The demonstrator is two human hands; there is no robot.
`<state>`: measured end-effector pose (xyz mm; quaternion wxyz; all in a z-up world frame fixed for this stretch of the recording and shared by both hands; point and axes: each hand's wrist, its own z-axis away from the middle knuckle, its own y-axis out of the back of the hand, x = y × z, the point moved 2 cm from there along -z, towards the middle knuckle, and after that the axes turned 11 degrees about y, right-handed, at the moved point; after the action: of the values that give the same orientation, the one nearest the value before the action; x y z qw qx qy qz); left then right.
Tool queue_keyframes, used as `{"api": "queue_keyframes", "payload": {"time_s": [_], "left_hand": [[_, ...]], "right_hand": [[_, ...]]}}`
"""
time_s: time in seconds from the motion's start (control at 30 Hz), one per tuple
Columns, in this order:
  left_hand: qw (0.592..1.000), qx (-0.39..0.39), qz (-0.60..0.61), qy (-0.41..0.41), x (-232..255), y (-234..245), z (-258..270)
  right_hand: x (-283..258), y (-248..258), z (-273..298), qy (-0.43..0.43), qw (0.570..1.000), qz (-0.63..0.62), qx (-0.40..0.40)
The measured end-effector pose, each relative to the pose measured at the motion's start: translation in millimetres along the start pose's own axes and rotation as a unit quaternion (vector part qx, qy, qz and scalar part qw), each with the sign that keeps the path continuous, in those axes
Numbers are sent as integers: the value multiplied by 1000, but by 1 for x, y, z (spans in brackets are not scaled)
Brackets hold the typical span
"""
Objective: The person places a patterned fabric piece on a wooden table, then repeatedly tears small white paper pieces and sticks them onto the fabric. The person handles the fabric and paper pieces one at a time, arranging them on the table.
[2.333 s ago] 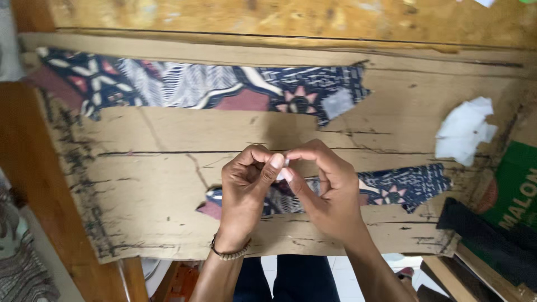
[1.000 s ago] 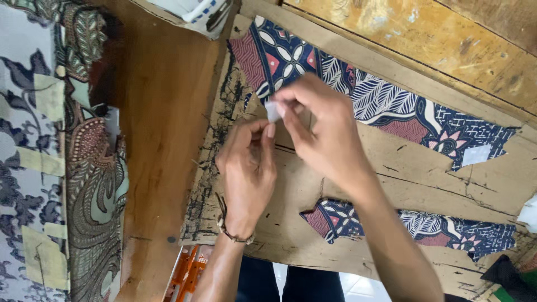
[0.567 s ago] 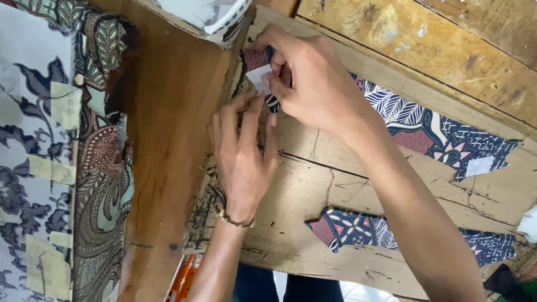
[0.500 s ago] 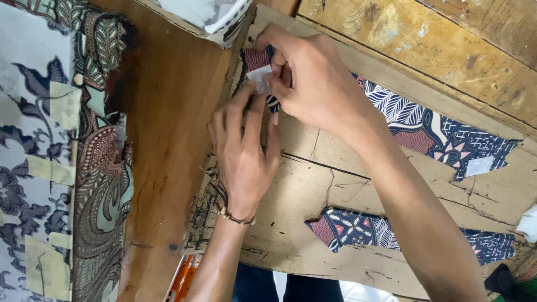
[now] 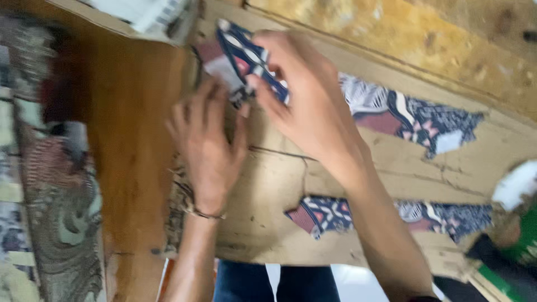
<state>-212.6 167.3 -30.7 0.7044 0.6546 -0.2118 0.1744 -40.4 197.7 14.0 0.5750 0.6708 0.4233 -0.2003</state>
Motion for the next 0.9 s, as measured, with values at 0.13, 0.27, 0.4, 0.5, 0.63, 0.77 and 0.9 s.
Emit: {"api": "queue_keyframes", "payload": {"time_s": [0.13, 0.27, 0.4, 0.5, 0.63, 0.77, 0.9], "left_hand": [[998, 20, 49, -18, -2, 5, 5], [993, 34, 108, -11, 0, 13, 29], [996, 10, 86, 12, 16, 7, 72], [996, -22, 84, 34, 33, -5, 105], [985, -66, 150, 48, 55, -15, 148], [986, -70, 129, 76, 67, -12, 177], [982, -81, 146, 91, 74, -14, 194]], "right_hand": [[-52, 31, 85, -139, 986, 89, 21], [-85, 28, 164, -221, 961, 158, -59], [-79, 8, 214, -243, 939, 222, -102], [-72, 5, 232, -182, 940, 267, -114], [-59, 10, 248, -137, 941, 234, -203], [-52, 24, 251, -115, 971, 158, -135], [-50, 37, 252, -147, 984, 63, -81]]}}
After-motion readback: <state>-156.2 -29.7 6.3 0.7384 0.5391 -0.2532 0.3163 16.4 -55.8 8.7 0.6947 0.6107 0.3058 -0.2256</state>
